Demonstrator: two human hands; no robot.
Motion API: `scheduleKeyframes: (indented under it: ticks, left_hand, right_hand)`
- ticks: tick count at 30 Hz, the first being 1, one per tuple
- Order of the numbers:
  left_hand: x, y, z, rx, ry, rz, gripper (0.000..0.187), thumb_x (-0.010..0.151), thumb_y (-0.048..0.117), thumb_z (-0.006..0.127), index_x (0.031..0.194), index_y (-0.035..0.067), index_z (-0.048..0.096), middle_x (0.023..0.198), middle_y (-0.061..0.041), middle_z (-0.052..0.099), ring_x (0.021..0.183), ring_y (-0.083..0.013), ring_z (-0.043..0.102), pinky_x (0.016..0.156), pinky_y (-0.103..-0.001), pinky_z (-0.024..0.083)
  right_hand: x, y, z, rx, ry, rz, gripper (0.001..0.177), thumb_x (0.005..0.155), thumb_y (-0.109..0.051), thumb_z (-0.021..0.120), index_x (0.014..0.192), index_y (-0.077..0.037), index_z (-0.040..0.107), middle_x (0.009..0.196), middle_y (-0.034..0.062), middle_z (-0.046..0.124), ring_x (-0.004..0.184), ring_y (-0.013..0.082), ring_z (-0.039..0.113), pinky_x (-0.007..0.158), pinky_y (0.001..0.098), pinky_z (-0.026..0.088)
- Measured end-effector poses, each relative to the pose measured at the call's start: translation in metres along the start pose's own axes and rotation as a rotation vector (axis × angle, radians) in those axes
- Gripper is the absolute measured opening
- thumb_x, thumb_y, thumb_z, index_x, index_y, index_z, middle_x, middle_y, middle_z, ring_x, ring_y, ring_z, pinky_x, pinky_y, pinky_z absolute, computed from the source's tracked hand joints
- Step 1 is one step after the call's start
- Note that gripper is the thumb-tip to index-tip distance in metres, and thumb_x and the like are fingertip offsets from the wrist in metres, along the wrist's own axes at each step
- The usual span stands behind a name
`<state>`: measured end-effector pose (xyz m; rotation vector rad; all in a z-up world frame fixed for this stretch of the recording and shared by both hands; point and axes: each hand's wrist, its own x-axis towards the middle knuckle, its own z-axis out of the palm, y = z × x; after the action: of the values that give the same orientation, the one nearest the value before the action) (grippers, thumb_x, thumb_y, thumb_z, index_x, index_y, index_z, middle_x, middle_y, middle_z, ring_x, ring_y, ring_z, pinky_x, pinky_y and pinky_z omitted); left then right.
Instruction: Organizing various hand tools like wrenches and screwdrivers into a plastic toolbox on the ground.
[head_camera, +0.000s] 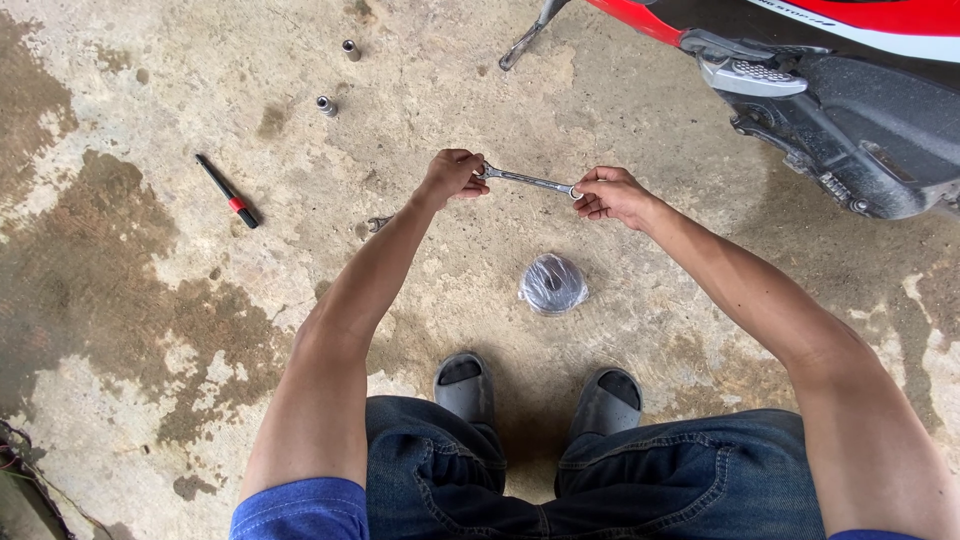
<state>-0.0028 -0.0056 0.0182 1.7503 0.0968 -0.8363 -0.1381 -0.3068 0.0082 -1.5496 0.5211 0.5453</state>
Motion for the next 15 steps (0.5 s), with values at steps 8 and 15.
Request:
scheduleKeyframes:
  ticks: [8, 15]
  left_hand:
    - [-0.001, -0.004, 0.001, 0.044, -0.050, -0.078, 0.030, 0.097, 0.030, 0.060, 0.103, 0.002, 0.068, 0.084, -0.022, 0.075, 0.073, -0.0254, 0.079, 0.067, -0.031, 0.067]
    - [0.009, -0.015, -0.001, 0.095, -0.066, -0.095, 0.030, 0.097, 0.032, 0.059, 0.103, 0.004, 0.068, 0.083, -0.018, 0.076, 0.071, -0.0232, 0.078, 0.066, -0.030, 0.067]
  right_hand:
    - [-0.002, -0.001, -0.002, -0.008, 0.023, 0.033, 0.017, 0.093, -0.032, 0.071, 0.103, -0.023, 0.060, 0.083, 0.0049, 0.077, 0.069, 0.0119, 0.075, 0.069, 0.0274, 0.060]
    - [-0.003, -0.004, 0.001, -0.030, 0.053, 0.039, 0.018, 0.094, -0.036, 0.070, 0.102, -0.022, 0.062, 0.081, 0.0041, 0.076, 0.067, 0.0120, 0.075, 0.067, 0.0270, 0.059]
